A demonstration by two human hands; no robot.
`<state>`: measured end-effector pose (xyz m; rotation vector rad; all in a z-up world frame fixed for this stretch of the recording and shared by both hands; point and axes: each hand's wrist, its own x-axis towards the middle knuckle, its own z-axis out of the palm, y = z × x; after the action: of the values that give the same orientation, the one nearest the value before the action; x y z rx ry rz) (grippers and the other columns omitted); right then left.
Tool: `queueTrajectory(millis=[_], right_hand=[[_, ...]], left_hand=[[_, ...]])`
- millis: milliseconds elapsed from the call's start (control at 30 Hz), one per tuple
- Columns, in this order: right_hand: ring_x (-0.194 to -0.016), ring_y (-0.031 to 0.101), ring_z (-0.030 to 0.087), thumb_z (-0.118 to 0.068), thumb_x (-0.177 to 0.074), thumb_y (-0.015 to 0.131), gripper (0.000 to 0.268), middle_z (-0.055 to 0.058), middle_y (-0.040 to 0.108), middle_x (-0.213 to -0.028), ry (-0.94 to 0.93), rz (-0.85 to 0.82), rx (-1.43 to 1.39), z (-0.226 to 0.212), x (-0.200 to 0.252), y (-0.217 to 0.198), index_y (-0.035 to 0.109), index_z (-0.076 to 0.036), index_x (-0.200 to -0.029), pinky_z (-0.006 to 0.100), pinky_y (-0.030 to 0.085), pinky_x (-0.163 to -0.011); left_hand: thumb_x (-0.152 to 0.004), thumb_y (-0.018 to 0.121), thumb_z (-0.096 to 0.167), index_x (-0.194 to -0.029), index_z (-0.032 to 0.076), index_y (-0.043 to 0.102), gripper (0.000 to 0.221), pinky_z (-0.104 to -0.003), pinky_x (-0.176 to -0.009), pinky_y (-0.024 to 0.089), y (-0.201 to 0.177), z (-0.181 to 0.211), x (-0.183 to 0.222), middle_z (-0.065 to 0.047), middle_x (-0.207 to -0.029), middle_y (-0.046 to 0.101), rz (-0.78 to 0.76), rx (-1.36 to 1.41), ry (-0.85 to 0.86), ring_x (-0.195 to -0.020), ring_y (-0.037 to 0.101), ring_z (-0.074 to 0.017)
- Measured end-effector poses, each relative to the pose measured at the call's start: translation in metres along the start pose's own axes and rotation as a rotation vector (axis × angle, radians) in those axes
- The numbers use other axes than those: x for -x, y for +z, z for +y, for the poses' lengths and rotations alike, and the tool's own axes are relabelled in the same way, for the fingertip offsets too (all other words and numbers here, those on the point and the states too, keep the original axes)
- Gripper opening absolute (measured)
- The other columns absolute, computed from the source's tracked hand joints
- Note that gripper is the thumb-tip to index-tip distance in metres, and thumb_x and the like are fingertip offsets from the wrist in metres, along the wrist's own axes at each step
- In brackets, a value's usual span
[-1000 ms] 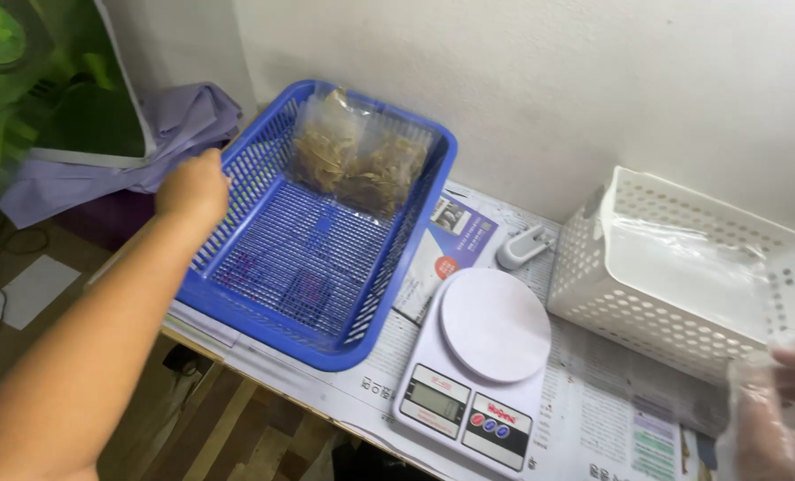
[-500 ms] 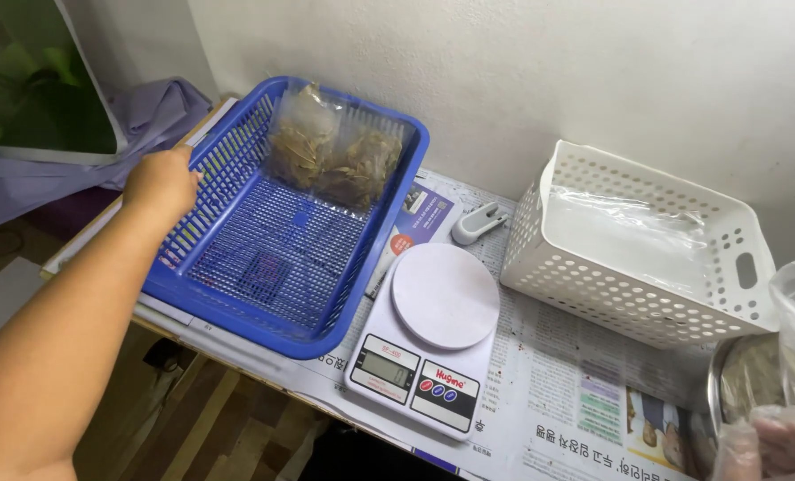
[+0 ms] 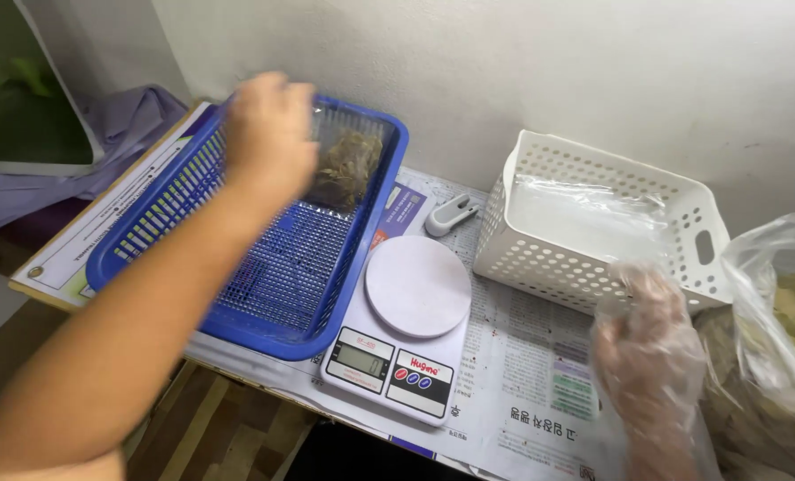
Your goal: The person picks dried leaves from a large plastic bag, places them on a digital scale to weigh them, and then puts the weighed portions into individual plastic bags before placing them in a blue basket.
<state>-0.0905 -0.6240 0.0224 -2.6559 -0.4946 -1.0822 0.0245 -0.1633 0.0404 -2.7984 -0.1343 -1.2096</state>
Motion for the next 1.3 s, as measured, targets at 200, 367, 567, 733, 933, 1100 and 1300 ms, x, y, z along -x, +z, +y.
queueTrajectory(millis=[200, 367, 567, 733, 933, 1100, 1300], right_hand=[[-0.138, 0.051, 0.033, -0.024, -0.101, 0.056, 0.051, 0.016, 0.057, -0.151, 0.351, -0.237, 0.228, 0.01, -0.008, 0.029, 0.055, -0.02, -0.152, 0.048, 0.041, -0.112], [-0.119, 0.069, 0.039, 0.011, -0.098, 0.064, 0.038, 0.025, 0.068, -0.13, -0.156, 0.292, -0.049, 0.008, -0.007, 0.011, 0.062, 0.001, -0.135, 0.045, 0.058, -0.106], [-0.124, 0.067, 0.037, -0.006, -0.103, 0.062, 0.034, 0.022, 0.066, -0.132, -0.025, 0.217, -0.174, 0.029, -0.006, 0.02, 0.057, -0.002, -0.136, 0.044, 0.058, -0.103], [-0.126, 0.065, 0.036, -0.004, -0.104, 0.062, 0.031, 0.022, 0.066, -0.132, -0.036, 0.245, -0.226, 0.031, -0.005, 0.015, 0.057, 0.002, -0.133, 0.044, 0.054, -0.112], [-0.127, 0.064, 0.038, 0.001, -0.102, 0.061, 0.032, 0.024, 0.064, -0.133, -0.052, 0.257, -0.255, 0.03, -0.005, 0.015, 0.057, 0.005, -0.133, 0.044, 0.053, -0.113], [-0.129, 0.063, 0.038, -0.003, -0.103, 0.062, 0.033, 0.022, 0.063, -0.135, 0.008, 0.265, -0.33, 0.026, -0.003, 0.014, 0.055, 0.002, -0.135, 0.044, 0.051, -0.115], [-0.051, 0.047, 0.01, -0.032, -0.104, 0.059, 0.054, 0.022, 0.068, -0.12, 0.235, 0.383, -0.436, 0.019, 0.0, 0.005, 0.049, 0.008, -0.138, 0.026, 0.057, -0.062]], left_hand=[[-0.068, 0.069, 0.014, -0.065, 0.008, 0.048, 0.023, -0.049, -0.042, 0.033, 0.033, 0.243, -0.051, -0.009, -0.073, 0.048, 0.249, 0.538, 0.435, -0.07, 0.05, -0.0355], [-0.082, 0.089, 0.044, -0.141, 0.018, 0.056, 0.072, -0.051, -0.103, 0.054, 0.033, 0.351, -0.071, -0.009, -0.145, 0.057, -1.049, 0.439, 0.349, -0.134, 0.055, -0.034], [-0.073, 0.093, 0.052, -0.149, 0.022, 0.048, 0.093, -0.059, -0.107, 0.046, 0.039, 0.363, -0.076, -0.002, -0.153, 0.055, -1.198, 0.365, 0.239, -0.138, 0.055, -0.0341], [-0.083, 0.069, 0.002, -0.092, 0.018, 0.066, 0.018, -0.041, -0.073, 0.052, 0.067, 0.358, -0.078, -0.001, -0.09, 0.073, -0.974, 0.536, 0.335, -0.085, 0.069, -0.0228], [-0.104, 0.053, 0.031, -0.116, 0.016, 0.072, 0.027, -0.055, -0.078, 0.058, 0.061, 0.354, -0.081, -0.008, -0.124, 0.07, -0.939, 0.324, 0.43, -0.109, 0.068, -0.0349], [-0.107, 0.046, 0.033, -0.117, 0.023, 0.071, 0.029, -0.054, -0.086, 0.054, 0.032, 0.342, -0.081, -0.005, -0.122, 0.065, -0.782, 0.375, 0.49, -0.116, 0.06, -0.0379], [-0.103, 0.059, 0.037, -0.079, 0.016, 0.068, 0.033, -0.04, -0.067, 0.043, -0.014, 0.317, -0.092, -0.003, -0.066, 0.062, -0.788, 0.777, 0.412, -0.069, 0.057, -0.0243]])
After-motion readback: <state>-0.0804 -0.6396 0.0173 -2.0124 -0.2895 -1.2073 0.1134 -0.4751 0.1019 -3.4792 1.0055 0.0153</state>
